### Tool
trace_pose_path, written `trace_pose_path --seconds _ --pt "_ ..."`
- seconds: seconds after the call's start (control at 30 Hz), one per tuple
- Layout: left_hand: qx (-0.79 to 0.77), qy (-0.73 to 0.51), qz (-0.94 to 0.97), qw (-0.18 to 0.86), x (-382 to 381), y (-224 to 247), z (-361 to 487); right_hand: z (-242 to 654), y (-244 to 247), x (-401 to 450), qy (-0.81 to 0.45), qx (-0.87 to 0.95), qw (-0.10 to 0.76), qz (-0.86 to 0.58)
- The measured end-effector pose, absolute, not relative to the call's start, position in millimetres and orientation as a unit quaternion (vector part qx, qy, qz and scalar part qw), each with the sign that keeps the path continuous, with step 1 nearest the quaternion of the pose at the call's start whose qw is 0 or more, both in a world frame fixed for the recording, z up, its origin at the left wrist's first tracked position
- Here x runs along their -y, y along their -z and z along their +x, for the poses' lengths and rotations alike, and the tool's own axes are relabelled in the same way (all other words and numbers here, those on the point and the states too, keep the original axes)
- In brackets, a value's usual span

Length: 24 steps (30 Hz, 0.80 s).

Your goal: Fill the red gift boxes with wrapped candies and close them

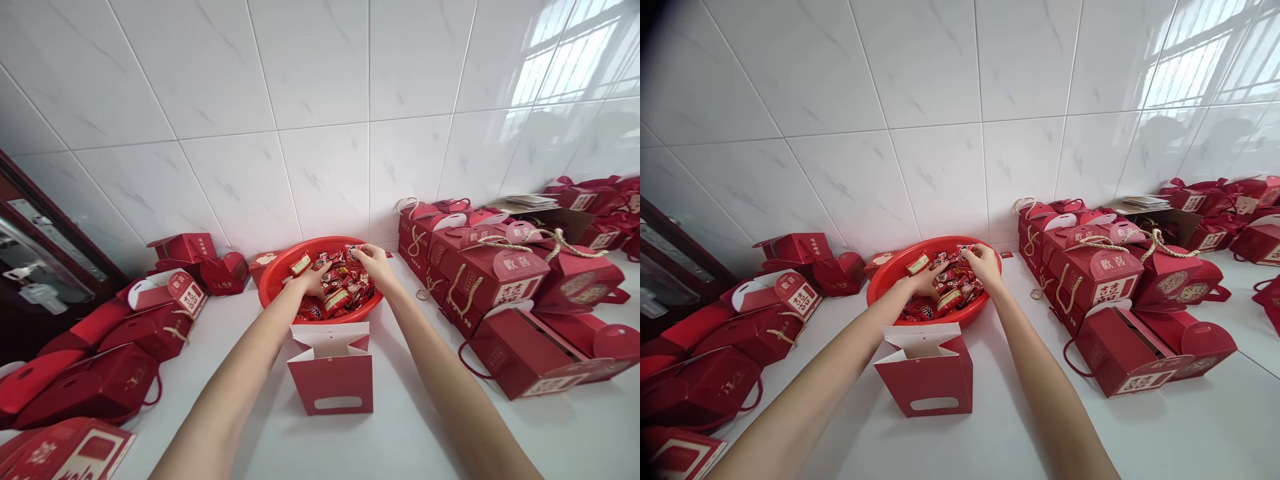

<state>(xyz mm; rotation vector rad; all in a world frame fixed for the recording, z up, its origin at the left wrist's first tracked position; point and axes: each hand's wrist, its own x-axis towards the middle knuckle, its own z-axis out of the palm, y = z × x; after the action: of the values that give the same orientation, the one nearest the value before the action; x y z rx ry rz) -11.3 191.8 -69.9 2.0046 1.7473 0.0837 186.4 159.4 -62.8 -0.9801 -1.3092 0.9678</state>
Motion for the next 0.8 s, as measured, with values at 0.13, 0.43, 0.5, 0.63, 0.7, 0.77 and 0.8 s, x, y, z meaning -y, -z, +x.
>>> trace_pose_path --seconds 0.13,0.43,0.5,0.63,0.7,0.77,0.8 --pt "-0.614 -0.021 0.749 0.248 -190.0 66.6 -7.1 186.2 62.9 -159.5 -0.409 0.572 0.576 -0.417" --pt "-0.568 -0.184 0.727 0.338 -182.5 49.8 -6.9 184.6 63.3 -160.2 -0.417 0.559 0.584 -0.415" --pt "-0.564 -0.218 0.717 0.347 -181.0 47.4 -6.0 184.9 62.6 -159.4 -0.422 0.558 0.585 -0.410" --pt "-0.577 -0.249 0.700 0.339 -179.4 47.4 -6.6 185.8 61.4 -157.4 -0.424 0.562 0.580 -0.409" --pt "-0.592 -0.256 0.694 0.318 -181.0 49.7 -8.3 186.1 61.1 -156.6 -0.422 0.566 0.577 -0.411" --pt "-0.609 -0.259 0.690 0.294 -184.4 53.3 -11.3 186.2 61.1 -156.2 -0.420 0.569 0.576 -0.409" --pt "-0.618 -0.258 0.687 0.282 -186.6 55.6 -13.3 186.3 61.1 -156.2 -0.422 0.568 0.577 -0.408"
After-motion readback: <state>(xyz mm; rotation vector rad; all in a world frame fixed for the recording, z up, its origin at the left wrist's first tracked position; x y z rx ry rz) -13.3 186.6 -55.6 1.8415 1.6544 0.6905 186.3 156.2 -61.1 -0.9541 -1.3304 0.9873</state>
